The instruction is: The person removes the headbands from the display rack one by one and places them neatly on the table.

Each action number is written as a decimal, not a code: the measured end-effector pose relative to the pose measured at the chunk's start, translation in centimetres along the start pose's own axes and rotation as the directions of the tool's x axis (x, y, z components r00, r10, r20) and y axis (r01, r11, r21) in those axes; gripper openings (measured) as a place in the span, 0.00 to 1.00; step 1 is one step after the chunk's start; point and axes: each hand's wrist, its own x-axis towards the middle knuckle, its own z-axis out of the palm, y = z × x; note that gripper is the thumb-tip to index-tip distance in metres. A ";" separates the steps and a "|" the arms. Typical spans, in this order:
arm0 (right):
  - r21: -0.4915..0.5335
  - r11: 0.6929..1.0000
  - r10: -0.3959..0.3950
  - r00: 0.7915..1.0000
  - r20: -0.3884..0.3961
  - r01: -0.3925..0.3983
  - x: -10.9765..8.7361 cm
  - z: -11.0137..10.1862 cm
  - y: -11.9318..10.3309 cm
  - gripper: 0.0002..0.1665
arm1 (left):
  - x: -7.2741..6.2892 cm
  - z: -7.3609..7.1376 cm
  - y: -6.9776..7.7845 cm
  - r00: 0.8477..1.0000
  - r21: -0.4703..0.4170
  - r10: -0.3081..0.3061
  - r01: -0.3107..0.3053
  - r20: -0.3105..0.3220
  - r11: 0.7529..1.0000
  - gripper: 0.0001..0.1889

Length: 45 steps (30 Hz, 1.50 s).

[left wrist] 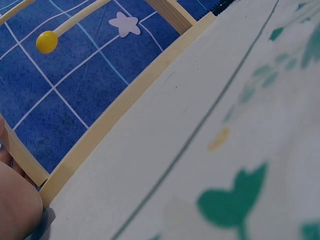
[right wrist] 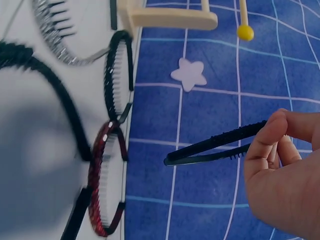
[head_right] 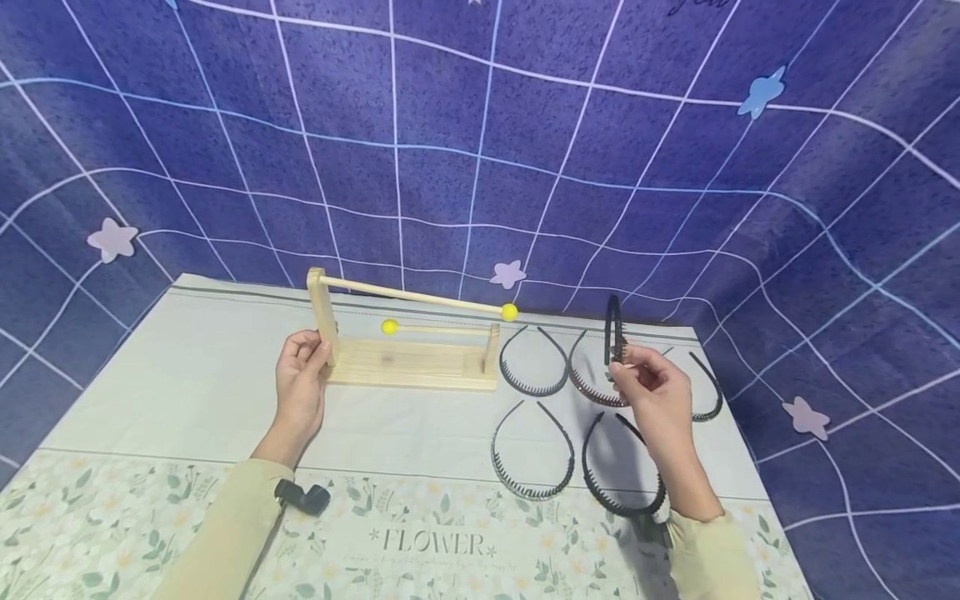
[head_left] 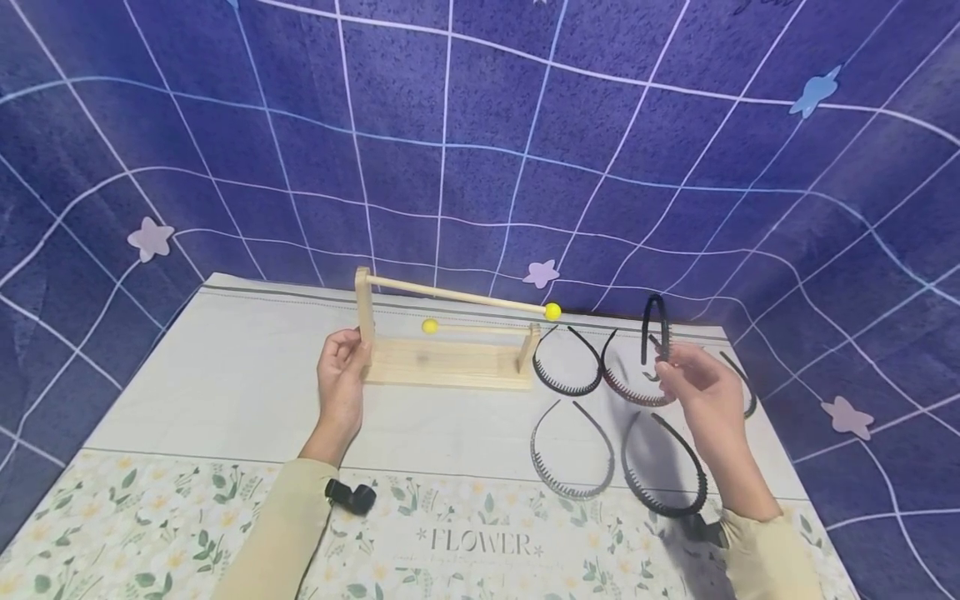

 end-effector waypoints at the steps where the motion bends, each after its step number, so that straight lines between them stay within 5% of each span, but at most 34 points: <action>1: 0.005 1.000 0.005 1.000 -0.005 -0.005 -0.1 -0.3 0.2 0.09 | 0.0 0.0 0.0 1.000 0.002 -0.001 0.001 -0.002 1.000 0.05; 10: -0.116 0.992 -0.048 0.999 0.010 0.048 -1.4 -3.0 1.4 0.15 | 0.0 -0.2 -0.2 1.000 -0.009 0.008 -0.008 -0.003 1.000 0.05; 27: 0.061 0.996 0.061 0.996 0.063 -0.065 -3.8 -7.8 2.6 0.07 | 0.1 -0.1 0.0 1.000 -0.014 0.010 -0.011 -0.004 1.000 0.06; 35: 0.164 0.986 0.007 0.999 0.051 -0.016 -5.3 -10.1 5.0 0.10 | 0.0 0.1 -0.1 1.000 -0.017 0.003 -0.003 -0.012 1.000 0.05; 40: -0.014 0.998 -0.056 0.996 0.066 0.057 -6.2 -12.1 6.4 0.09 | 0.0 0.1 0.0 1.000 -0.015 0.012 -0.012 -0.006 1.000 0.05; 45: -0.254 0.956 -0.125 0.988 0.092 0.145 -7.1 -14.4 8.1 0.14 | 0.0 0.1 0.0 1.000 -0.010 0.014 -0.014 0.001 1.000 0.04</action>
